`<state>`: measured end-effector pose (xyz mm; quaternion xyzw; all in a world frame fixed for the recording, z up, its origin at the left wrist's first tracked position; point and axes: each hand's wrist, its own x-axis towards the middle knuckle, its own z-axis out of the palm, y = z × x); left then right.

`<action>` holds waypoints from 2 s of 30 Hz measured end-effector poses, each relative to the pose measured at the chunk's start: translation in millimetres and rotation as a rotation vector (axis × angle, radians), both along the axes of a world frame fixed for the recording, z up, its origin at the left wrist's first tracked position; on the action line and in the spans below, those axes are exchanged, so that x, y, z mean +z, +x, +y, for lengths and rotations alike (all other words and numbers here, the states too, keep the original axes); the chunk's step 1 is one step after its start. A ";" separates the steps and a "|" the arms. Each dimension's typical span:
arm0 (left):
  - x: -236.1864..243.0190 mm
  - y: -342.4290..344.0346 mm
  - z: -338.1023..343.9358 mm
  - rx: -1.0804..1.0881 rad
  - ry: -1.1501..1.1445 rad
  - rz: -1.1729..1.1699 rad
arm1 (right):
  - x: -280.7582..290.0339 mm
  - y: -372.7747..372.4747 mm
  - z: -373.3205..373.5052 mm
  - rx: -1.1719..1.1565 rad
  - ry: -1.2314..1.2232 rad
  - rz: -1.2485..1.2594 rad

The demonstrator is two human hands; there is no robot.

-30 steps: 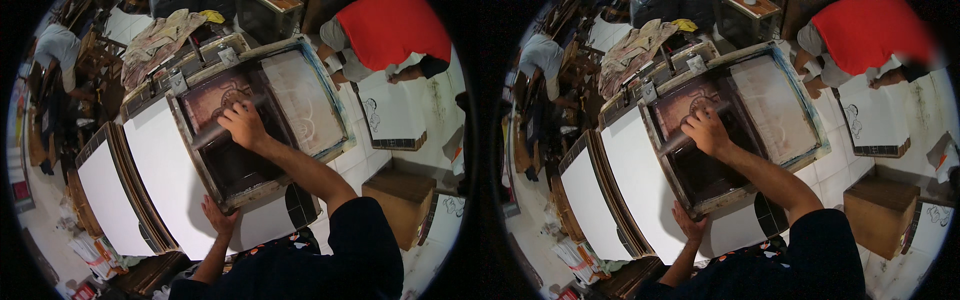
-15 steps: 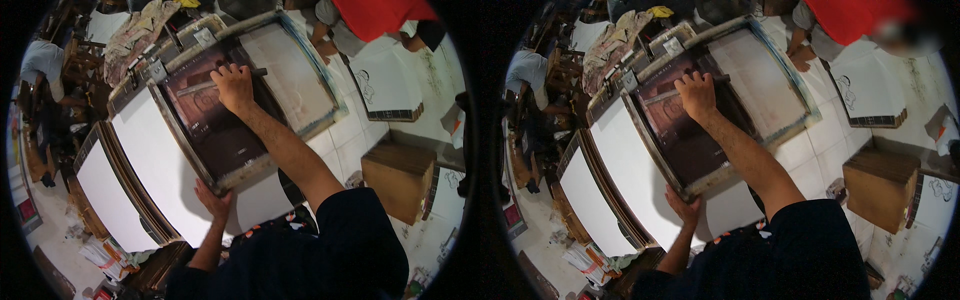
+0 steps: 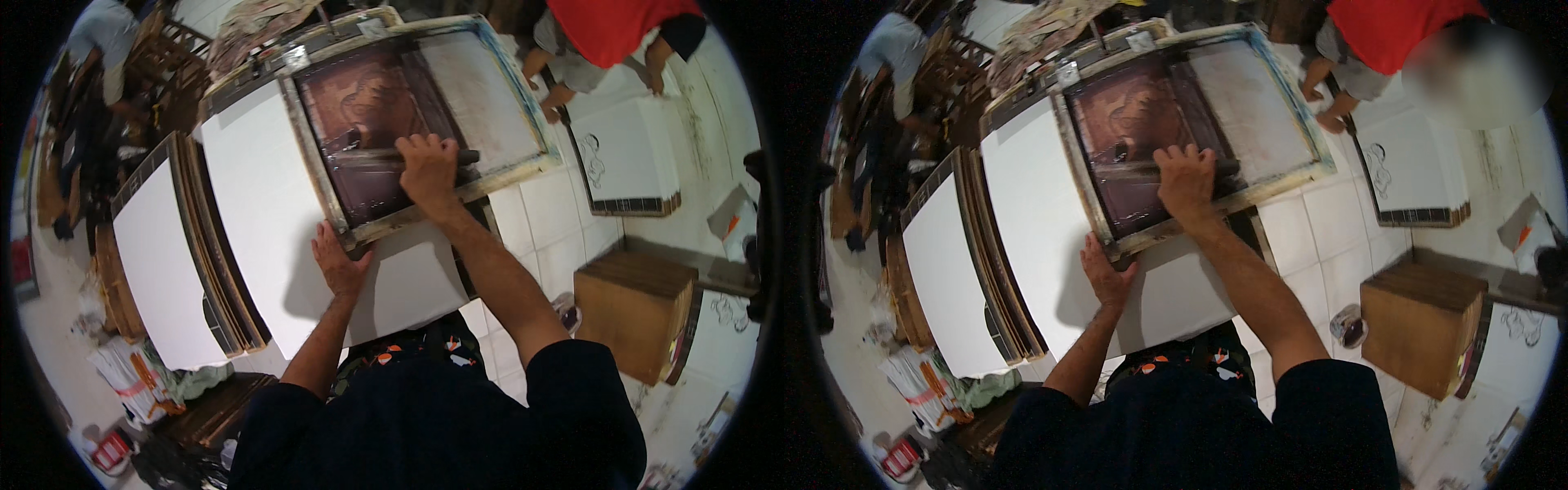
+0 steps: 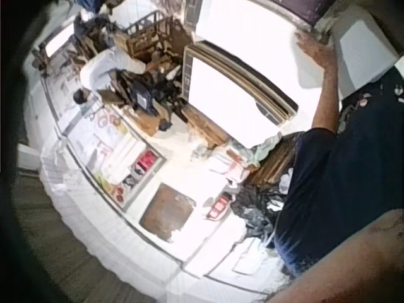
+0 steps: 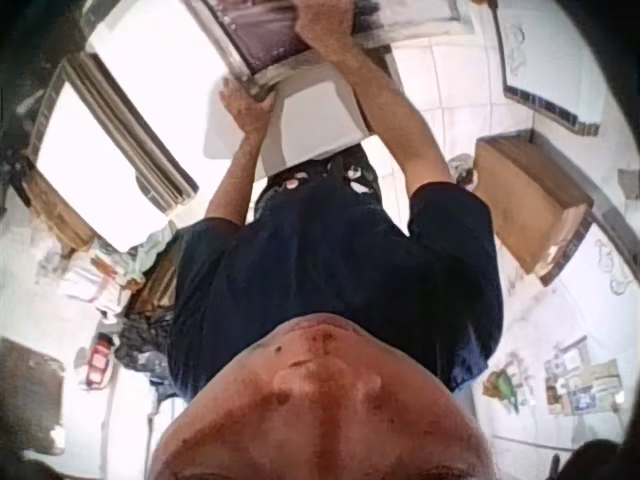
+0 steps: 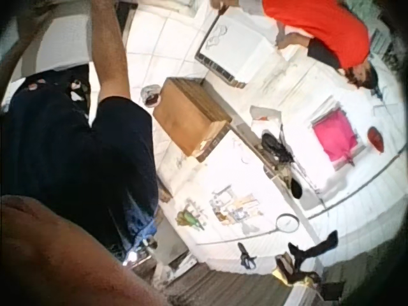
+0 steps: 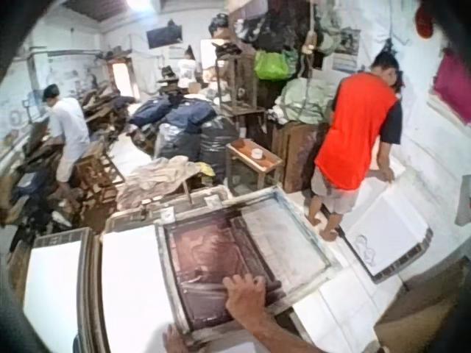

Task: The person performs screen printing by placing a white sheet on a table, aligning a screen frame, and using a squeegee to pull ink across the mesh. They lift the screen to reveal a printed design, then repeat the process on subsequent sheets.

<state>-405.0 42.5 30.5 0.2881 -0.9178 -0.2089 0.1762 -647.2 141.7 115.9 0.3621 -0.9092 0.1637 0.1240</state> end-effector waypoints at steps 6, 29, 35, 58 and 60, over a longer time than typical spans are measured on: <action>4.3 0.0 0.9 -0.001 -0.016 0.023 | 9.9 -33.2 2.7 0.230 0.085 -0.054; 10.1 0.2 3.5 0.029 0.026 -0.119 | -23.4 -146.7 -115.7 0.373 0.034 0.000; 9.1 2.1 2.7 0.006 0.028 -0.127 | -14.1 -170.2 -145.6 0.348 -0.115 0.110; 7.8 -2.8 1.1 0.032 0.083 0.035 | -1.2 43.0 53.8 0.292 0.207 -0.178; 7.7 -6.6 1.6 0.054 0.094 0.052 | 0.2 41.7 52.2 0.295 0.155 -0.170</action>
